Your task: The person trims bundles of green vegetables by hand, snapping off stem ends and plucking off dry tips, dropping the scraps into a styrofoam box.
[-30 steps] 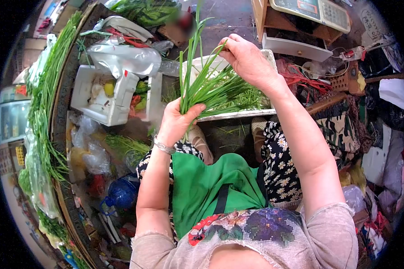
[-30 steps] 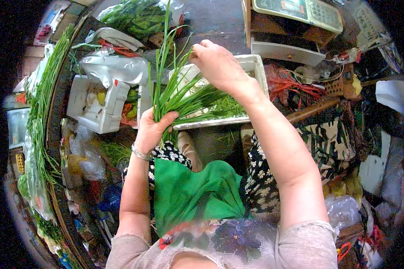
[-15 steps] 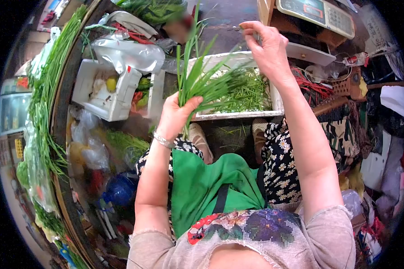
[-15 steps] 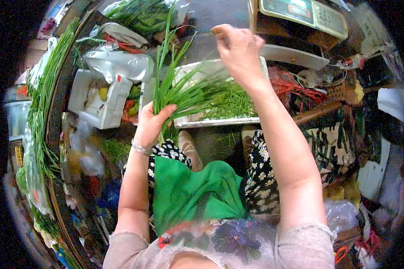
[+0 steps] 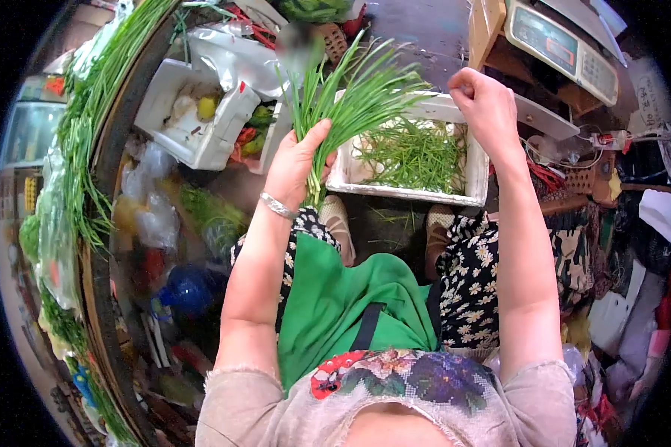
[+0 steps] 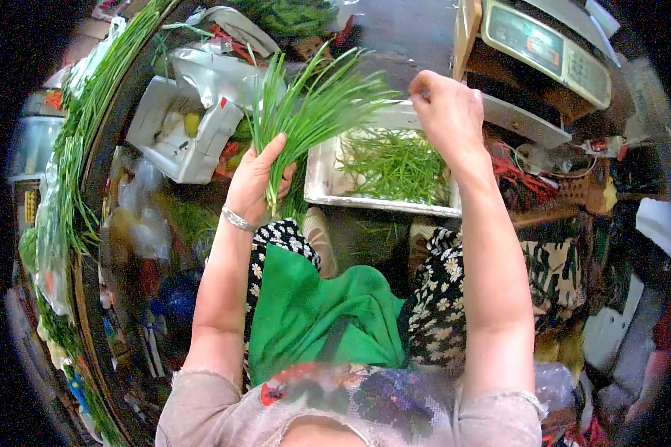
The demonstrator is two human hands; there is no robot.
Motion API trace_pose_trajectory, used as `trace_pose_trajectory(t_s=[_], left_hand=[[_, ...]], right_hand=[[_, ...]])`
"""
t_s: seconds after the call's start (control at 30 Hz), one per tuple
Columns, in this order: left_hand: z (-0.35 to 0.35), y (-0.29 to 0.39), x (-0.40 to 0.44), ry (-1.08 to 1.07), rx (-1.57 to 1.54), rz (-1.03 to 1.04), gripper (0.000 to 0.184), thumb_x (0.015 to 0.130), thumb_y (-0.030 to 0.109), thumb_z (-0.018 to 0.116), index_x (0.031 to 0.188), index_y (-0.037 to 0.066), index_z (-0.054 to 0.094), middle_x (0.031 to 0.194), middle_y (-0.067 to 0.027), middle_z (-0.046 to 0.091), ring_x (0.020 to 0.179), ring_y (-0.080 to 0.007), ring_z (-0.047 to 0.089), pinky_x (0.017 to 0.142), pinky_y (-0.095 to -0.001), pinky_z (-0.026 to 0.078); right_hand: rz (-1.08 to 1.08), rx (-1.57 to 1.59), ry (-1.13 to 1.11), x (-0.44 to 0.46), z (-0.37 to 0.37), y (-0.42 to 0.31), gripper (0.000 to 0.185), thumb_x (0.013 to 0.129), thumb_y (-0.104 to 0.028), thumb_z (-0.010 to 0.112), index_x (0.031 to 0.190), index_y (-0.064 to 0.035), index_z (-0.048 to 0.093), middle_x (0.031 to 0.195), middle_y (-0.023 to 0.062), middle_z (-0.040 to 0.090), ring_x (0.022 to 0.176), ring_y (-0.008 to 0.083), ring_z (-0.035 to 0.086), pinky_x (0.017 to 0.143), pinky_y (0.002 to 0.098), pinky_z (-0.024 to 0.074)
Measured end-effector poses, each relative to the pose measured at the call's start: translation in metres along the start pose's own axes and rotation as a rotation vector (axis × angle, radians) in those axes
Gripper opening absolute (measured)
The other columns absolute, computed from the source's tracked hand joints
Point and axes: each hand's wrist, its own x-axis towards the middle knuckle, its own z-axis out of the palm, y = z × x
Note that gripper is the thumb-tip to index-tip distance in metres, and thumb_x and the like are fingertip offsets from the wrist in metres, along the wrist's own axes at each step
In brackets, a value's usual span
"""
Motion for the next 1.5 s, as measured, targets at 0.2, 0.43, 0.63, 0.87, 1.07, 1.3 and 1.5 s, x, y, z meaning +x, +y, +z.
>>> trace_pose_trajectory(t_s=[0.2, 0.43, 0.63, 0.87, 1.07, 1.3, 1.5], left_hand=[[0.001, 0.003, 0.005, -0.045, -0.161, -0.026, 0.032, 0.09, 0.041, 0.063, 0.099, 0.012, 0.051, 0.063, -0.0045, 0.053, 0.04, -0.0119, 0.045, 0.036, -0.0237, 0.033], [0.013, -0.002, 0.008, -0.034, 0.072, 0.243, 0.026, 0.083, 0.019, 0.072, 0.102, 0.009, 0.057, 0.07, -0.0043, 0.06, 0.053, -0.0134, 0.055, 0.048, -0.0249, 0.044], [0.051, -0.022, -0.004, 0.249, 1.373, 0.747, 0.04, 0.074, 0.002, 0.064, 0.113, 0.004, 0.056, 0.094, -0.0179, 0.064, 0.083, -0.0336, 0.065, 0.069, -0.0421, 0.052], [0.072, -0.028, -0.004, 0.268, 1.498, 0.803, 0.046, 0.069, -0.001, 0.065, 0.112, 0.003, 0.051, 0.091, -0.0149, 0.06, 0.081, -0.0336, 0.062, 0.066, -0.0423, 0.051], [0.068, -0.028, -0.001, 0.077, 1.149, 0.83, 0.068, 0.068, -0.002, 0.07, 0.13, 0.006, 0.042, 0.111, -0.0169, 0.056, 0.102, -0.0322, 0.06, 0.086, -0.0381, 0.05], [0.05, -0.006, 0.0, -0.271, 0.262, 0.318, 0.101, 0.067, -0.003, 0.078, 0.147, 0.012, 0.017, 0.136, -0.0131, 0.039, 0.118, -0.0221, 0.048, 0.096, -0.0332, 0.045], [0.061, -0.014, -0.008, -0.383, -0.022, 0.126, 0.067, 0.072, -0.005, 0.073, 0.129, 0.002, 0.039, 0.106, -0.0097, 0.061, 0.087, -0.0201, 0.064, 0.072, -0.0295, 0.054]], right_hand=[[-0.016, 0.087, -0.233, -0.005, 0.005, -0.009, 0.025, 0.08, -0.015, 0.061, 0.104, -0.0132, 0.068, 0.092, 0.0128, 0.069, 0.084, 0.0263, 0.066, 0.078, 0.0398, 0.0489], [0.03, 0.717, -0.702, -0.025, 0.035, -0.034, 0.067, 0.079, -0.036, 0.073, 0.127, 0.0039, 0.051, 0.124, 0.018, 0.057, 0.116, 0.0226, 0.054, 0.098, 0.035, 0.0423], [0.38, 1.68, -0.755, -0.05, 0.072, -0.063, 0.05, 0.075, -0.033, 0.08, 0.113, -0.0075, 0.061, 0.106, 0.004, 0.063, 0.097, 0.0169, 0.057, 0.088, 0.0335, 0.0424], [0.662, 1.916, -0.401, -0.049, 0.084, -0.062, 0.022, 0.09, -0.021, 0.061, 0.106, -0.005, 0.063, 0.106, 0.0061, 0.066, 0.101, 0.0175, 0.058, 0.093, 0.0355, 0.0429], [0.598, 1.935, -0.283, -0.041, 0.081, -0.056, 0.019, 0.092, -0.015, 0.056, 0.104, -0.0015, 0.062, 0.103, 0.0092, 0.066, 0.097, 0.0198, 0.061, 0.088, 0.0349, 0.0485], [0.397, 1.874, -0.374, -0.04, 0.057, -0.062, 0.024, 0.09, -0.011, 0.06, 0.111, -0.0009, 0.055, 0.101, 0.0112, 0.065, 0.092, 0.0213, 0.064, 0.082, 0.0336, 0.0524], [0.316, 1.894, -0.484, -0.044, 0.044, -0.068, 0.038, 0.086, -0.014, 0.067, 0.119, -0.001, 0.053, 0.11, 0.012, 0.063, 0.097, 0.0214, 0.062, 0.084, 0.0353, 0.052]])
